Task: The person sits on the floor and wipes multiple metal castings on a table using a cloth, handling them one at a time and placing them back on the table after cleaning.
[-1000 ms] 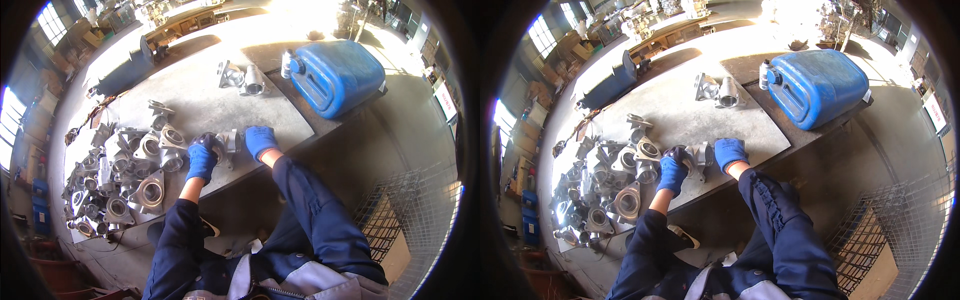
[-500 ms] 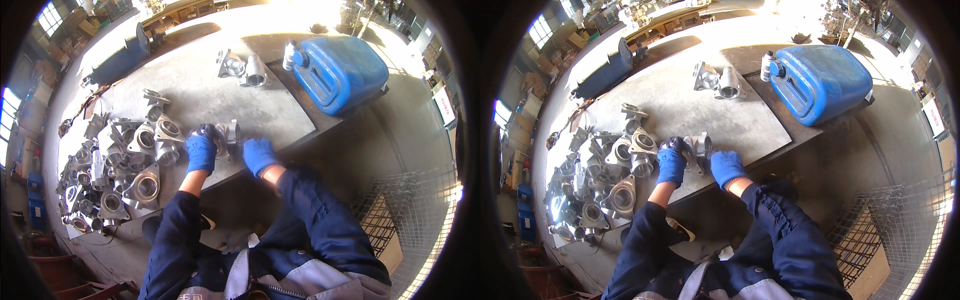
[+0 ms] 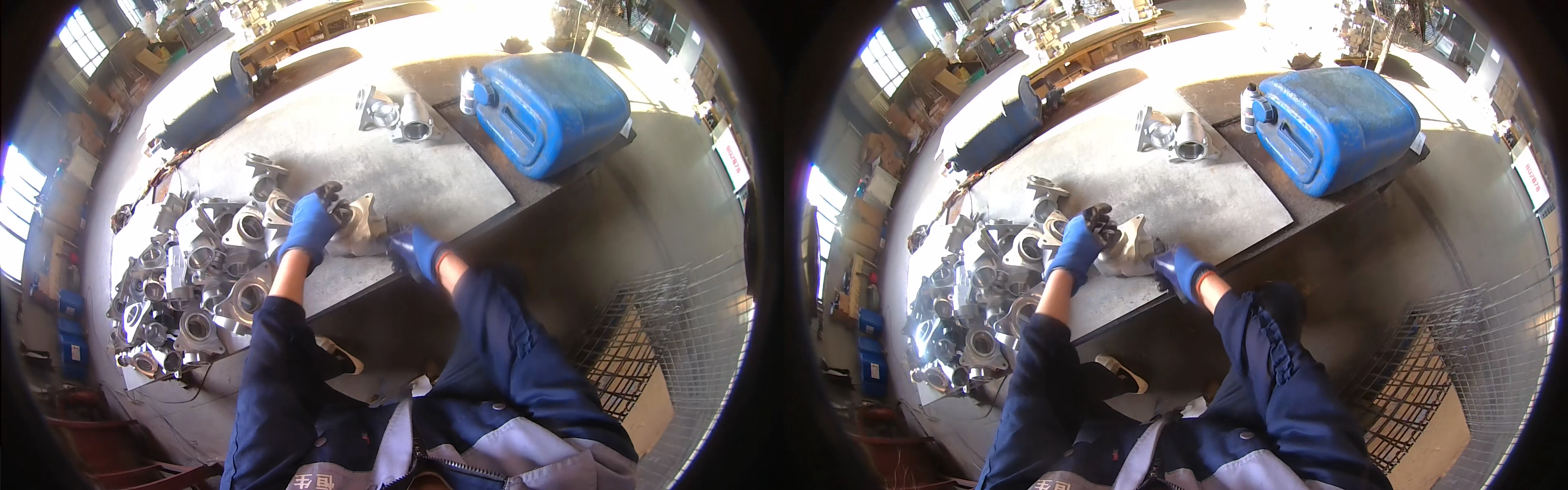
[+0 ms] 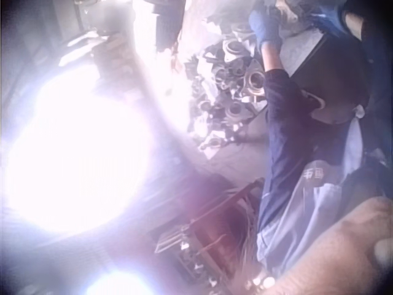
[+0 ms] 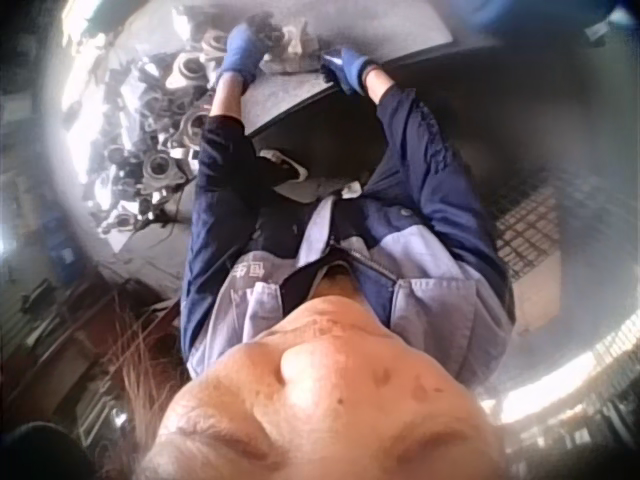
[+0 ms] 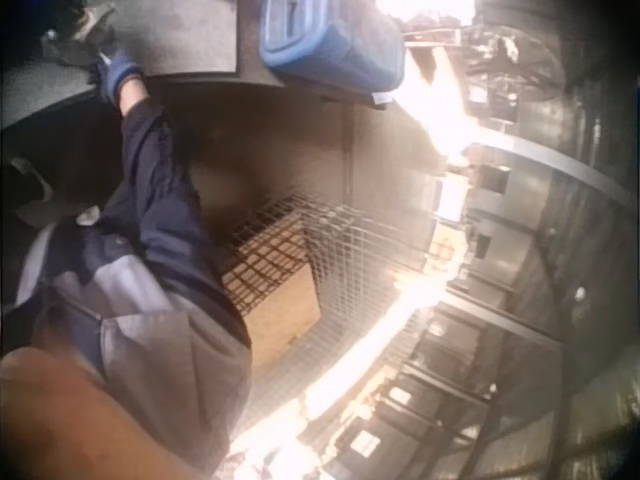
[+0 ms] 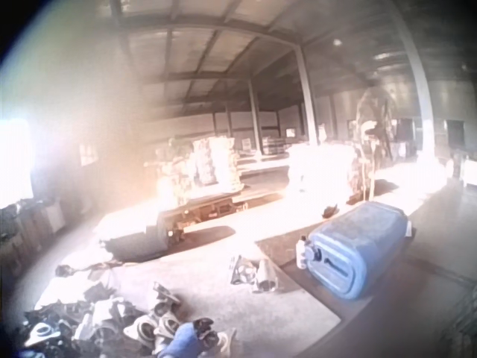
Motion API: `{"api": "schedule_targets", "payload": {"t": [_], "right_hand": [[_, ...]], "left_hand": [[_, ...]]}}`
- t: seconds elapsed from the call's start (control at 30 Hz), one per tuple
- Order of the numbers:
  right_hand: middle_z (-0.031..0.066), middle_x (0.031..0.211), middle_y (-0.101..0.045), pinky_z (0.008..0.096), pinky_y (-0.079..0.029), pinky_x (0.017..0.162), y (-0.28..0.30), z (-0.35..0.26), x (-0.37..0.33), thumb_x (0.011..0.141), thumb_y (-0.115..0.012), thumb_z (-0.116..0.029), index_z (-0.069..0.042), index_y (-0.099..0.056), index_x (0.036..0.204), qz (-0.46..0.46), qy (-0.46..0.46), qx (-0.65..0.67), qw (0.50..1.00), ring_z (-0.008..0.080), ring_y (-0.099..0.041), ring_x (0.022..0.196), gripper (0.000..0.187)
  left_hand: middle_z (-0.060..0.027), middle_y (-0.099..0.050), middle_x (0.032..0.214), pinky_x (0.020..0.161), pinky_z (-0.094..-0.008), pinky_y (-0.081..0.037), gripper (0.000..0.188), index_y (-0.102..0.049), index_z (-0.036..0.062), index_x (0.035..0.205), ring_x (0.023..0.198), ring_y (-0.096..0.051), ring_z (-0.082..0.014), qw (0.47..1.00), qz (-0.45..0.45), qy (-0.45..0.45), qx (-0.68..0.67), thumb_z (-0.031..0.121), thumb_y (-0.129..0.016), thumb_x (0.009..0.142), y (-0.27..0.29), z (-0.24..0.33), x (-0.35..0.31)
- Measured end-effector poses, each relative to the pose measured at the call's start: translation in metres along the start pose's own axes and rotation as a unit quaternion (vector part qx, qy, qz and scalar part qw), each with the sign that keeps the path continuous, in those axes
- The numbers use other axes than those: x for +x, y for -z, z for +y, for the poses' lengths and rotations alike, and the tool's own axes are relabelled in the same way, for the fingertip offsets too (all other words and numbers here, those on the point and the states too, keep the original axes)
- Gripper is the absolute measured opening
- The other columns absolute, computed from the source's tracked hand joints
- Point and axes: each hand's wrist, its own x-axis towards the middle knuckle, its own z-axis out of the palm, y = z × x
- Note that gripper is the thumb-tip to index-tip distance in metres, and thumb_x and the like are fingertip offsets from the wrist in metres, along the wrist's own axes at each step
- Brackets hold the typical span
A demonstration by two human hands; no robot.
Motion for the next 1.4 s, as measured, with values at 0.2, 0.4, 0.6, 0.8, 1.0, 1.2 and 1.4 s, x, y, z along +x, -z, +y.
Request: {"api": "schedule_targets", "payload": {"t": [0.2, 0.4, 0.6, 0.8, 1.0, 1.2, 1.4], "right_hand": [[0.0104, 0.080, -0.068, 0.0331, -0.053, 0.060, 0.028, -0.036, 0.021, 0.086, -0.069, -0.039, -0.005, -0.066, 0.103, 0.009, 0.089, -0.274, 0.957, 0.0213, -0.065, 0.063, 0.038], [0.0161, 0.095, -0.072, 0.0411, -0.054, 0.074, 0.031, -0.088, 0.028, 0.082, -0.068, -0.038, -0.008, -0.071, 0.103, -0.006, 0.010, -0.558, 0.830, 0.0324, -0.070, 0.082, 0.037], [0.0141, 0.094, -0.072, 0.0422, -0.054, 0.076, 0.044, -0.060, 0.053, 0.088, -0.055, -0.020, -0.011, -0.072, 0.099, 0.137, 0.155, -0.753, 0.625, 0.0291, -0.071, 0.086, 0.022], [0.0116, 0.094, -0.072, 0.0423, -0.055, 0.074, 0.038, -0.049, 0.047, 0.091, -0.049, -0.017, -0.012, -0.070, 0.097, 0.119, 0.181, -0.777, 0.591, 0.0289, -0.071, 0.088, 0.023], [0.0165, 0.096, -0.071, 0.0449, -0.054, 0.078, 0.035, -0.052, 0.035, 0.090, -0.051, -0.019, -0.008, -0.069, 0.099, 0.095, 0.148, -0.712, 0.680, 0.0344, -0.069, 0.089, 0.023], [0.0171, 0.096, -0.070, 0.0458, -0.054, 0.079, 0.038, -0.043, 0.034, 0.088, -0.055, -0.024, -0.010, -0.069, 0.102, 0.083, 0.128, -0.660, 0.736, 0.0373, -0.068, 0.089, 0.024], [0.0175, 0.093, -0.070, 0.0469, -0.054, 0.079, 0.034, -0.037, 0.020, 0.087, -0.057, -0.022, -0.010, -0.070, 0.100, 0.077, 0.145, -0.666, 0.728, 0.0375, -0.068, 0.088, 0.022]], "left_hand": [[-0.0178, -0.065, 0.111, 0.086, -0.0429, -0.052, 0.078, -0.058, 0.0160, 0.127, 0.102, -0.063, -0.0361, 0.982, -0.094, -0.083, 0.144, 0.028, -0.090, 0.057, -0.013, 0.026, -0.017], [-0.0167, -0.066, 0.110, 0.086, -0.0424, -0.053, 0.076, -0.058, 0.0172, 0.123, 0.101, -0.064, -0.0347, 0.982, -0.086, -0.082, 0.145, 0.030, -0.089, 0.055, -0.020, 0.013, -0.005], [-0.0160, -0.065, 0.109, 0.087, -0.0420, -0.052, 0.078, -0.057, 0.0175, 0.125, 0.100, -0.064, -0.0355, 0.981, -0.069, -0.091, 0.156, 0.031, -0.090, 0.055, -0.025, 0.005, -0.003], [-0.0172, -0.063, 0.110, 0.088, -0.0436, -0.050, 0.079, -0.055, 0.0150, 0.128, 0.103, -0.061, -0.0365, 0.983, -0.097, -0.086, 0.130, 0.031, -0.089, 0.059, -0.016, 0.015, -0.005], [-0.0175, -0.065, 0.105, 0.084, -0.0412, -0.051, 0.074, -0.056, 0.0101, 0.123, 0.096, -0.063, -0.0352, 0.981, -0.080, -0.113, 0.139, 0.024, -0.090, 0.059, -0.015, 0.014, -0.006], [-0.0167, -0.064, 0.103, 0.084, -0.0414, -0.051, 0.075, -0.056, 0.0127, 0.122, 0.095, -0.063, -0.0344, 0.979, -0.081, -0.116, 0.144, 0.025, -0.091, 0.058, -0.019, 0.012, -0.005], [-0.0175, -0.064, 0.111, 0.091, -0.0423, -0.050, 0.077, -0.057, 0.0138, 0.125, 0.104, -0.062, -0.0359, 0.988, -0.092, -0.068, 0.102, 0.029, -0.090, 0.058, -0.016, 0.015, -0.009]]}}
